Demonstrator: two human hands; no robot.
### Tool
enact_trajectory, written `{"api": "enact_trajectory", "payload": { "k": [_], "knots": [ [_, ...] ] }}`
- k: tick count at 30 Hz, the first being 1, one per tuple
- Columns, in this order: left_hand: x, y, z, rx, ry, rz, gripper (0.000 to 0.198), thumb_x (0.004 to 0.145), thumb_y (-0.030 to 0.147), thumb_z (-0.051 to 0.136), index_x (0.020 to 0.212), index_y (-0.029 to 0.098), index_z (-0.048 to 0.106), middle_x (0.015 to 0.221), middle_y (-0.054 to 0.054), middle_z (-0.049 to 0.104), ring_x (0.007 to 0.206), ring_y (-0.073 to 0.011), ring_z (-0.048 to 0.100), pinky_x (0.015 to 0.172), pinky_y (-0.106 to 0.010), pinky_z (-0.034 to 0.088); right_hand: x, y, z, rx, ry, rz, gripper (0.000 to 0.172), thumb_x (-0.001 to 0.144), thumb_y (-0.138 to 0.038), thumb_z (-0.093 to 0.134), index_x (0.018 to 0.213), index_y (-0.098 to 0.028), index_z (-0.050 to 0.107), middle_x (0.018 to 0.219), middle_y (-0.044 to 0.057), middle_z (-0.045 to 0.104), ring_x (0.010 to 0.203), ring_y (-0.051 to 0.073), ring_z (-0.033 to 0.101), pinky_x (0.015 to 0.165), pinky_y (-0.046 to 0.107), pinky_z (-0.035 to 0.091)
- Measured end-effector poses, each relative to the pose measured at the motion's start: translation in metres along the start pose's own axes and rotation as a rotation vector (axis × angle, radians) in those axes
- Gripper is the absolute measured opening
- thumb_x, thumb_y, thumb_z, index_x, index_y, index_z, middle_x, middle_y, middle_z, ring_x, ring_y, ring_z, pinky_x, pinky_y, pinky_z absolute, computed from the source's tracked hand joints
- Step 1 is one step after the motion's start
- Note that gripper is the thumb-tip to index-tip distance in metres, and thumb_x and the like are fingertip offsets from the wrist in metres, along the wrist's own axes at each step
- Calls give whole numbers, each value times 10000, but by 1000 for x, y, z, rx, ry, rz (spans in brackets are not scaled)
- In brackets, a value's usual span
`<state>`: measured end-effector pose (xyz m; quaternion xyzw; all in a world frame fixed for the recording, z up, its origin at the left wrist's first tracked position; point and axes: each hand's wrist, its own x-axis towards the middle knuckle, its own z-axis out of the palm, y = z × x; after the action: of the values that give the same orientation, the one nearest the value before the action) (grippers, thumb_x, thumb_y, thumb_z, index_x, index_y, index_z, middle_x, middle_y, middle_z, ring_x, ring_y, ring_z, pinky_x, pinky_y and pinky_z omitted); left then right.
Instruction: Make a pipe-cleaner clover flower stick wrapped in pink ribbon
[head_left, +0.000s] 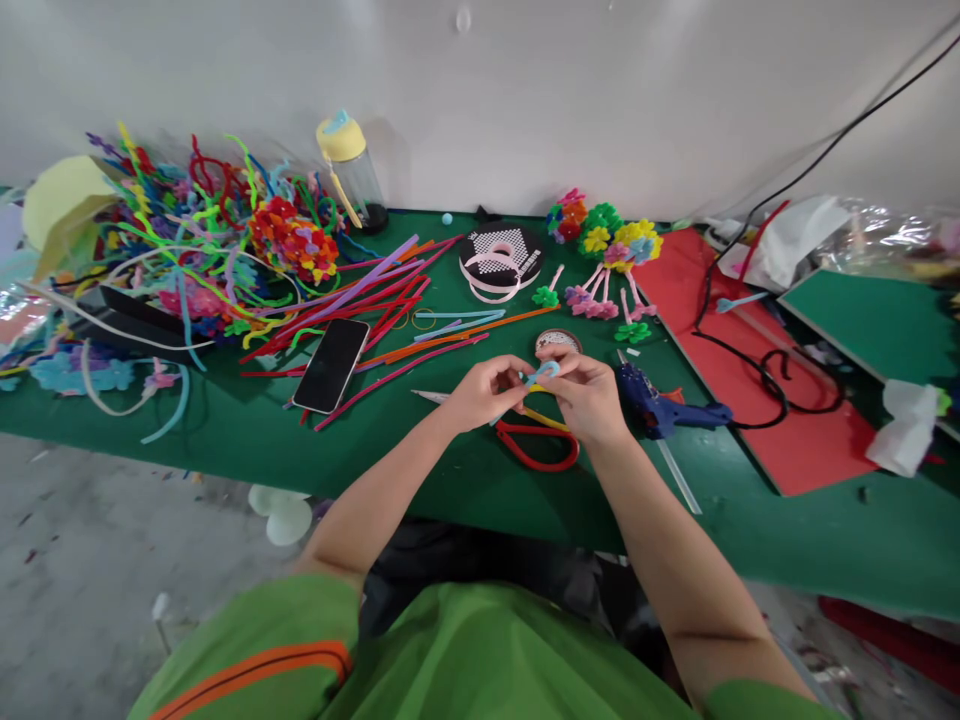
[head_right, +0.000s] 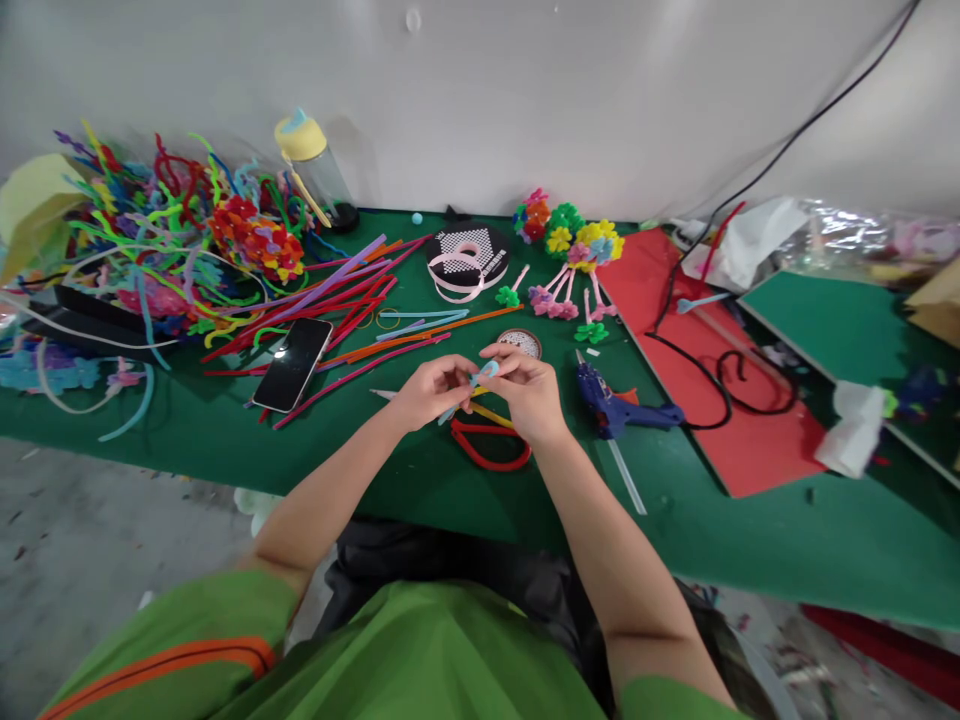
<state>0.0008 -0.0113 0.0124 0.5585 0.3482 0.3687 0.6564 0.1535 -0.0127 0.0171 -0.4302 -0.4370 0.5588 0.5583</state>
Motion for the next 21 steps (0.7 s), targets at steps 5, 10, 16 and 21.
{"api": "enact_trajectory", "payload": {
  "k": [5,10,16,21],
  "knots": [
    [-1,4,0,-6,-9,-53,166,741,162,574,900,133,535,598,48,506,526,-73,581,545,-207,472,0,-2,-4,20,-80,63,211,524,-193,776,501,-188,566,867,19,644,780,156,600,659,319,501],
    [0,1,2,-65,-5,-35,166,730,176,596,879,128,541,597,51,499,524,-67,563,569,-230,513,0,1,-8,-19,-115,-9,204,551,-160,771,506,-190,575,861,9,637,771,135,581,718,316,474],
    [2,-1,3,-134,23,-21,193,736,278,618,835,118,577,632,26,540,525,-52,527,594,-249,533,1,1,-9,-137,-166,-128,156,613,-169,738,550,-198,598,900,15,587,799,127,548,777,319,448],
    [3,-6,1,-100,81,-28,216,734,324,622,776,119,571,594,30,531,511,-50,516,579,-231,513,0,-1,-8,-243,-189,-194,169,630,-178,725,559,-194,572,893,22,563,785,129,542,722,312,451]
  ]
}}
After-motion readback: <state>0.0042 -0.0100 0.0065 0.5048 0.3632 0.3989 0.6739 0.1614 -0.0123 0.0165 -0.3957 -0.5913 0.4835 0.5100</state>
